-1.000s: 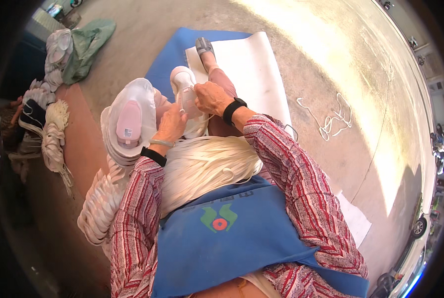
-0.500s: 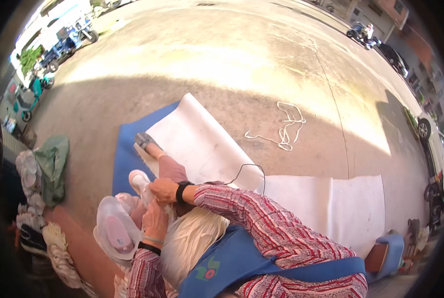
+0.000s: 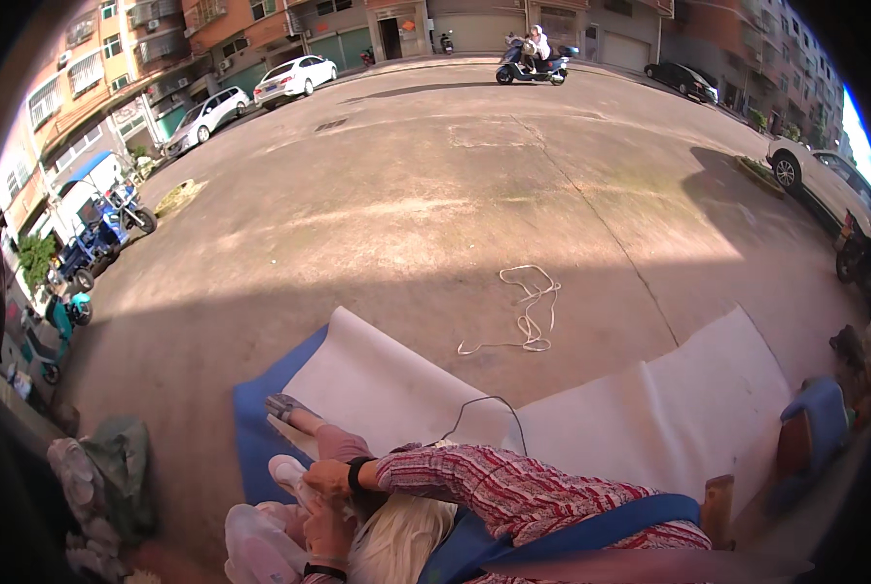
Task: Lacing a pair of white and pink shoes while sitting on the ground.
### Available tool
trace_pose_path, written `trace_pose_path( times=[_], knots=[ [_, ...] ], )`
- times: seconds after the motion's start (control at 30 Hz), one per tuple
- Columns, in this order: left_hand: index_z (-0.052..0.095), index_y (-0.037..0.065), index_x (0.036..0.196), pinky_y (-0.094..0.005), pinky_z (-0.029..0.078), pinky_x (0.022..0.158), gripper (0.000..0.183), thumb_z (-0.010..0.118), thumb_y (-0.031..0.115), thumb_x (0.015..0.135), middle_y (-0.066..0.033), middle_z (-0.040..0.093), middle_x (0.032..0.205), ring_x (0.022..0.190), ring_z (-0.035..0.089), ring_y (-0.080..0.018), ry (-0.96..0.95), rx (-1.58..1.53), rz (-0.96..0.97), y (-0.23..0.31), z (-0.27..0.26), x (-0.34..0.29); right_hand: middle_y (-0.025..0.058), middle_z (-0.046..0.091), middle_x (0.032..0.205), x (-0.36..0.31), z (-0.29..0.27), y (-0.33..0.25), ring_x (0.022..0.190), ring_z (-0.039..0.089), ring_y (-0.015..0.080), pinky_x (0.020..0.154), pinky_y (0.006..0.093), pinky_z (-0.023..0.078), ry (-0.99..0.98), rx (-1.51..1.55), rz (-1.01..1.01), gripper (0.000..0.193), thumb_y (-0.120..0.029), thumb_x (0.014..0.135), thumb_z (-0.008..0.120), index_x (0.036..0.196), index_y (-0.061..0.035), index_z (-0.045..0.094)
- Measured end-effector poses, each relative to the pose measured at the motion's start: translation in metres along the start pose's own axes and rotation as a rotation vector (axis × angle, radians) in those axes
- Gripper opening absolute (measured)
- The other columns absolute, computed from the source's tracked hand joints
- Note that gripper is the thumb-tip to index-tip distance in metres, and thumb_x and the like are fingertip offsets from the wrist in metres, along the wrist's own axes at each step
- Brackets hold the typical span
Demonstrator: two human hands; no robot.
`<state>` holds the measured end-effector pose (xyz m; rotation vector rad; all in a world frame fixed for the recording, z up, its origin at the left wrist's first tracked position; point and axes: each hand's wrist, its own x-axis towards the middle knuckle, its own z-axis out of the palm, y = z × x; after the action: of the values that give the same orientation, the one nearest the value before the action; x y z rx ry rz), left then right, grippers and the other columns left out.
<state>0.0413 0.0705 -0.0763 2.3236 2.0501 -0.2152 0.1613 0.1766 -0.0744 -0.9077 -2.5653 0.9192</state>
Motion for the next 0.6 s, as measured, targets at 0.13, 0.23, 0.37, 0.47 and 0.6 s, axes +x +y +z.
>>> trace_pose_path(
  times=[0.13,0.23,0.37,0.47,0.6],
  knots=[
    [0.054,0.005,0.111,-0.0382,0.057,0.062,0.048,0.069,0.037,0.077,-0.0118,0.058,0.098,0.074,0.069,-0.027,0.047,-0.004,-0.025,-0.007,0.03,0.009,0.0284,0.064,0.081,0.004,0.009,-0.005,0.08,0.065,0.0438,0.069,0.0478,0.052,-0.011,-0.011,0.01,0.021,-0.013,0.078,0.06,0.087,0.0063,0.063],
    [0.056,0.008,0.104,-0.0364,0.057,0.055,0.031,0.064,0.03,0.083,-0.0101,0.059,0.092,0.069,0.07,-0.0268,0.149,-0.012,-0.011,-0.013,0.055,0.015,0.0287,0.065,0.08,0.003,0.007,-0.007,0.077,0.066,0.0437,0.068,0.0476,0.053,0.015,0.004,-0.003,0.021,-0.013,0.079,0.059,0.084,0.0066,0.066],
    [0.055,0.007,0.101,-0.0355,0.057,0.053,0.023,0.06,0.022,0.084,-0.0102,0.06,0.091,0.066,0.069,-0.0272,0.149,-0.02,-0.067,-0.005,0.05,0.011,0.0286,0.065,0.079,-0.001,0.005,-0.006,0.076,0.065,0.0437,0.067,0.0473,0.053,-0.016,-0.001,-0.011,0.022,-0.015,0.08,0.06,0.084,0.0062,0.065],
    [0.055,0.006,0.1,-0.0396,0.057,0.057,0.024,0.059,0.019,0.08,-0.0133,0.061,0.092,0.068,0.068,-0.029,0.142,-0.065,-0.047,0.0,0.024,-0.001,0.0268,0.065,0.082,0.0,0.001,0.003,0.079,0.064,0.0445,0.069,0.048,0.051,-0.078,-0.065,-0.064,0.022,-0.012,0.081,0.06,0.096,0.0037,0.059],
    [0.054,0.004,0.099,-0.0426,0.056,0.059,0.021,0.058,0.014,0.08,-0.0167,0.061,0.093,0.071,0.068,-0.0357,0.096,-0.224,0.012,-0.003,0.018,-0.014,0.026,0.064,0.078,0.002,0.001,0.014,0.078,0.065,0.0434,0.066,0.0485,0.052,-0.064,-0.134,-0.154,0.019,-0.01,0.081,0.058,0.093,0.0046,0.059]
  ],
)
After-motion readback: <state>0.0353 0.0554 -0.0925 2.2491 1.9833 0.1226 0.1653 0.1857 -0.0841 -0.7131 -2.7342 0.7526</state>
